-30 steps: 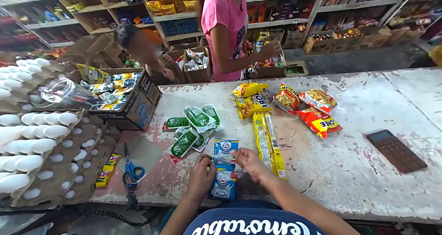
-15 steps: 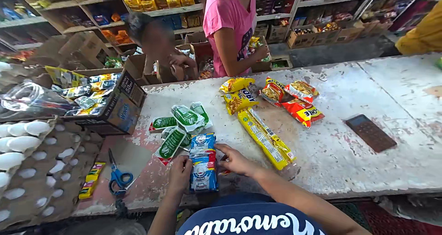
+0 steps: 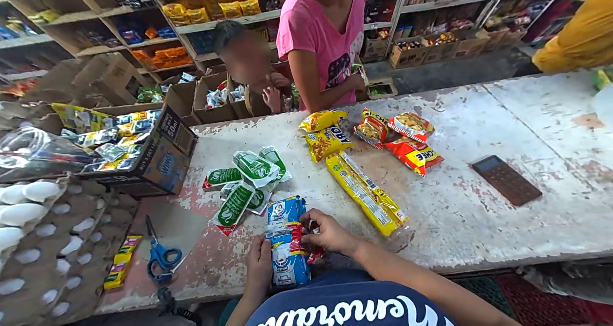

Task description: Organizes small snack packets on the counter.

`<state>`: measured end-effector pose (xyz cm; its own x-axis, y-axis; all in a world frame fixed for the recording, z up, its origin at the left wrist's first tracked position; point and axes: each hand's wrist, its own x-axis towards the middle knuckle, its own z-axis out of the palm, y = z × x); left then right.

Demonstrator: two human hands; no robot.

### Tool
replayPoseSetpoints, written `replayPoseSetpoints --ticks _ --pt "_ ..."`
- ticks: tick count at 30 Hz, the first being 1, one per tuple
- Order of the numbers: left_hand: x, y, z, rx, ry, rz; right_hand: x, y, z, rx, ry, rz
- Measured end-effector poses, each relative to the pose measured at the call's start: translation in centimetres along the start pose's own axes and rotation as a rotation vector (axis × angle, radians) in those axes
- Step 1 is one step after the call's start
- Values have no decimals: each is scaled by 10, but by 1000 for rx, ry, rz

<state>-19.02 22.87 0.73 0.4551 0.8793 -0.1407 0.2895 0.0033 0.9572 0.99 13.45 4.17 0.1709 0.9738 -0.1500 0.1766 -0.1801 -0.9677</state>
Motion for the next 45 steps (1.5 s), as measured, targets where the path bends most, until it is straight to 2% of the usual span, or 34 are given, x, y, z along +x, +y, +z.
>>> replayPoseSetpoints --ticks 5,11,15,18,21,23,24,26,28,30,34,37,40,43,45 --pt "0 -1 1 -1 -26 45 -8 4 1 -2 22 -30" --pt "-2 2 0 139 -46 129 -12 15 3 -137 19 -102" --pt "-4 5 1 218 -54 180 -10 17 -6 -46 -24 -42" --pt "0 4 -3 236 6 191 -14 11 -20 5 59 -43" --pt "8 6 -12 279 21 208 -18 0 -24 -243 158 -310" --pt "12 11 -13 337 1 231 -16 -14 -16 -522 55 -451" --pt "15 16 -13 375 -11 243 -11 -22 -12 -672 -11 -465" --pt "23 24 -13 448 -32 251 2 -37 -8 -871 -182 -346" --pt "29 27 -14 501 -54 247 13 -41 -6 -950 -256 -282" --pt "34 29 -14 555 -75 263 17 -38 -4 -979 -280 -293" --pt "37 33 -9 675 -147 302 5 -13 -2 -939 -199 -427" --pt "39 38 -4 693 -211 321 -9 21 -6 -797 -41 -610" --pt "43 36 0 695 -263 300 -23 52 -14 -618 34 -744" --pt "56 25 -17 702 -280 233 -51 71 -25 -375 138 -595" --pt "58 17 -24 659 -337 238 -59 63 -33 -272 156 -446"
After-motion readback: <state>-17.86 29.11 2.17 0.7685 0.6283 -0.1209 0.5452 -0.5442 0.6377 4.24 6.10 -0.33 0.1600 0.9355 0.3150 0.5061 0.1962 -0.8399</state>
